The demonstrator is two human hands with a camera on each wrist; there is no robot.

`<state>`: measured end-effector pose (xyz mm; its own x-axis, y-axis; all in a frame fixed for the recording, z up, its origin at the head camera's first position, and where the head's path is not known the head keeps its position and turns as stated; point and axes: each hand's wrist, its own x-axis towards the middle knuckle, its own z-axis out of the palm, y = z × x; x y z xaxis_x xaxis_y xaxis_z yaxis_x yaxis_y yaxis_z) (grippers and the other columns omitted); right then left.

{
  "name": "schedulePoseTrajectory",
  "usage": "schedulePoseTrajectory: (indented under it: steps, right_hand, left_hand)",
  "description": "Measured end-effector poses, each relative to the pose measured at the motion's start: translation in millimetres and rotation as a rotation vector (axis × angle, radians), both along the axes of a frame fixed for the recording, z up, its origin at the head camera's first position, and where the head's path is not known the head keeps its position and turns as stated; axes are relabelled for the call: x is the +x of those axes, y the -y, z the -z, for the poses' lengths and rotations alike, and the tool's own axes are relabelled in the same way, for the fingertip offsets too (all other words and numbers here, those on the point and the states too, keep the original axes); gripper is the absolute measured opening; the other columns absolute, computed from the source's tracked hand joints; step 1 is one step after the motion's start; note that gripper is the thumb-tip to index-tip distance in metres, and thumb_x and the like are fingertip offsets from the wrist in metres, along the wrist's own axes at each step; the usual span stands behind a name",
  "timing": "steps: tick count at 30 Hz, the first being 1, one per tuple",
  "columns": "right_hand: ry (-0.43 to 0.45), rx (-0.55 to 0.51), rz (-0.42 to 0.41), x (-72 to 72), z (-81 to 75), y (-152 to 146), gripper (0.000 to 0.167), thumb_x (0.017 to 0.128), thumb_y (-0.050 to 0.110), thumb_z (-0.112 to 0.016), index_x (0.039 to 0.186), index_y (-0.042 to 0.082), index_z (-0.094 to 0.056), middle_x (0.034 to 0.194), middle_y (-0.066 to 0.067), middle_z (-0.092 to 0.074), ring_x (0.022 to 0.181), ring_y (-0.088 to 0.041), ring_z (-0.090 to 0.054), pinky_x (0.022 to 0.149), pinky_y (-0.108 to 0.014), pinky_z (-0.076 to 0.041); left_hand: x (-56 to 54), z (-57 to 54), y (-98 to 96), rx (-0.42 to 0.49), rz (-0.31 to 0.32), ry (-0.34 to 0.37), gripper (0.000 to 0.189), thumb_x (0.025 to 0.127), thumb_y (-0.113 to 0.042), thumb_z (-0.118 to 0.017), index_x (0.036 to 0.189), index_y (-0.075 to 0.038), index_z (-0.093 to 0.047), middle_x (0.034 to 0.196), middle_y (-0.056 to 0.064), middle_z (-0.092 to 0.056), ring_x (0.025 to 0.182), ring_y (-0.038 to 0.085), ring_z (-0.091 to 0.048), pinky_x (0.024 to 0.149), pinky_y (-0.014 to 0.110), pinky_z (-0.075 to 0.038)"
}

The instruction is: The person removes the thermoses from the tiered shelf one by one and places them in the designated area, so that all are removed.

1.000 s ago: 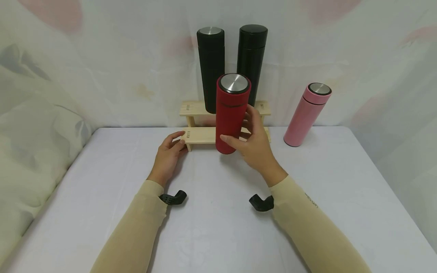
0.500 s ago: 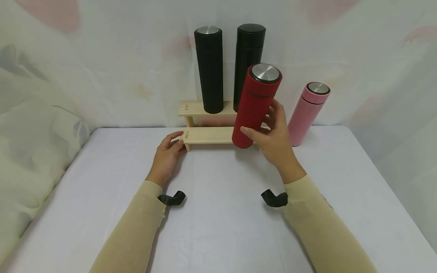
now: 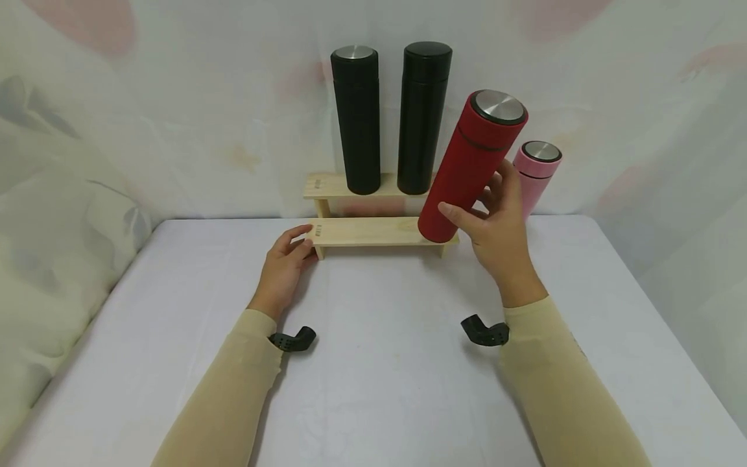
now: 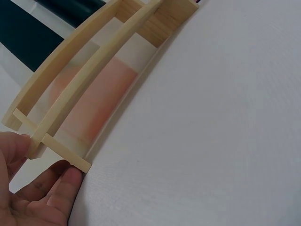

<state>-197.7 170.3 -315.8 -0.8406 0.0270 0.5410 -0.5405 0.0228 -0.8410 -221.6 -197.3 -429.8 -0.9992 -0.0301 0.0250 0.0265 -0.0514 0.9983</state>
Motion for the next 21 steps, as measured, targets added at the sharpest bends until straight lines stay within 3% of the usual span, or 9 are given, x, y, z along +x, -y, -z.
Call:
schedulePoseTrajectory:
  steps: [21]
  right_hand:
    - [-0.045,-0.138,0.051,0.3,-14.0,-35,0.08,0.089,-0.003,-0.085,0.156,0.021,-0.047,0.149,-0.015,-0.056,0.132,-0.037,-0.057,0.106,-0.044,-0.055]
  left_hand:
    - [-1.0,1.0,-1.7,0.013,-0.007,0.002,0.042,0.116,-0.01,-0.053,0.157,-0.004,-0.054,0.154,0.022,-0.048,0.136,0.03,-0.056,0.114,0.039,-0.05]
